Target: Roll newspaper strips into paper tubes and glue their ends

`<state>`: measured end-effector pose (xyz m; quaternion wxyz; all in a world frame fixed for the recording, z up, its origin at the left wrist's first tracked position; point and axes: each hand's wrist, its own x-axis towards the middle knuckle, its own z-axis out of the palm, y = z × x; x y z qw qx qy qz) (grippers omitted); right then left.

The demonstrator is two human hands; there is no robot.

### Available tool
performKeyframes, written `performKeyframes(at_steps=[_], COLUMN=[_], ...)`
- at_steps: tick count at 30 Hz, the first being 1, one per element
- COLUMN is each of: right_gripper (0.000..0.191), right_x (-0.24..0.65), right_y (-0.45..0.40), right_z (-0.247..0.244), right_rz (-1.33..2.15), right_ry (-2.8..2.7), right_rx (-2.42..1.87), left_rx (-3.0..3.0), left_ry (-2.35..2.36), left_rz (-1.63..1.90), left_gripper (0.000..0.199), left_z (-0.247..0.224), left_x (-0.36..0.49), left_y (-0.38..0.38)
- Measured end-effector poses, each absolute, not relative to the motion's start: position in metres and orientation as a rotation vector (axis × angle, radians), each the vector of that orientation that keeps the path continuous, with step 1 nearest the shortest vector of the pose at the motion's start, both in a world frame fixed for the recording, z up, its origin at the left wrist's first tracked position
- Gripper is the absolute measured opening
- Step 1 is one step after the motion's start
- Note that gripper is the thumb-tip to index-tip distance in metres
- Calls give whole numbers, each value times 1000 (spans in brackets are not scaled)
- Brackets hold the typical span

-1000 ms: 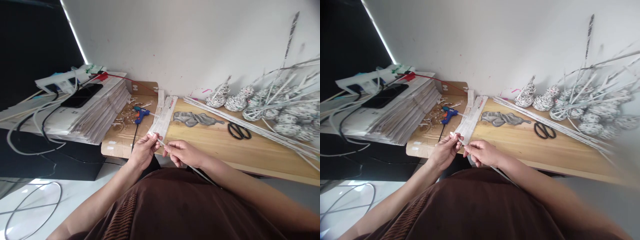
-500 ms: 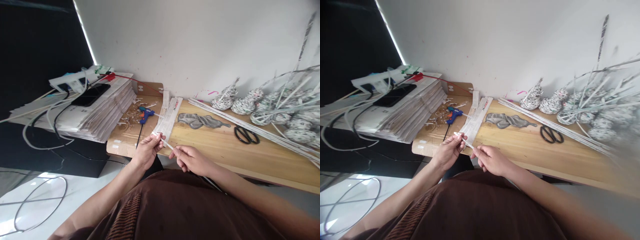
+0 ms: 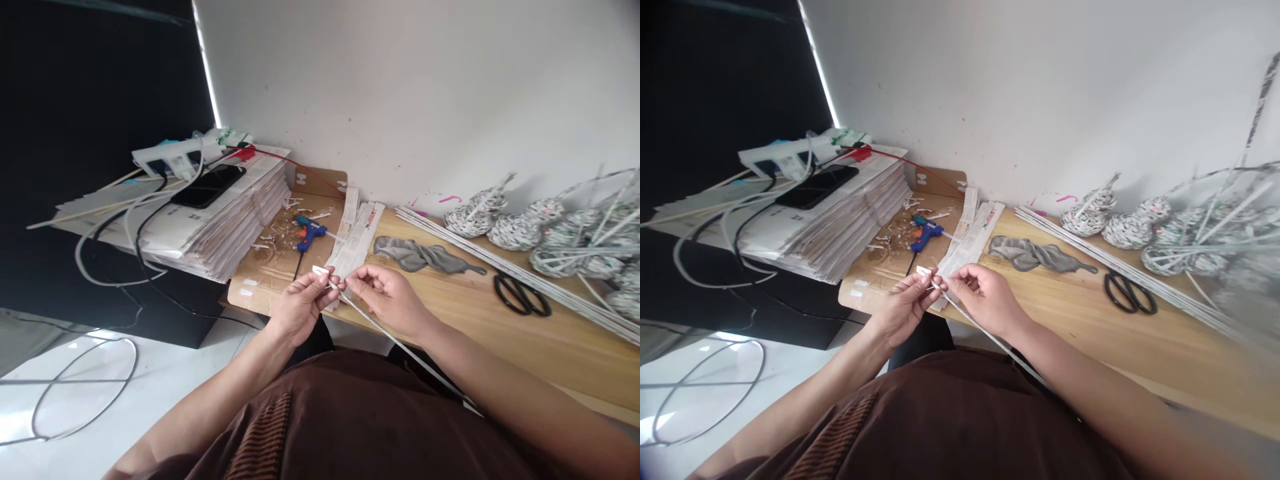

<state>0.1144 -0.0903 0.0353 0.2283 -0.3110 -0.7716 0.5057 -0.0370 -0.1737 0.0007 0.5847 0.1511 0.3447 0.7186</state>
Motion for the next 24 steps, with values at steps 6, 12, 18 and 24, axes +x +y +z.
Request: performKeyframes(at_steps=[6,12,18,24], right_gripper=[24,19,15,44], right_x=[78,50,37,5], right_y=[-84,-82,-80,-31], right_z=[40,37,35,18], right_rz=[998,984,967,1412], right_ry=[-2291,-2324,-2342,-2293], right_rx=[-816,-825,-782,-1144], left_rx=[308,299,219,213], left_ry=[827,830,851,876], left_rz=[1715,1731,1781,1790], left_gripper=[18,22,19,21], left_z=[-3,-5,-10,-10], left_x=[-46,-56,-67,-84], left_y=[-174,-175,-177,-179])
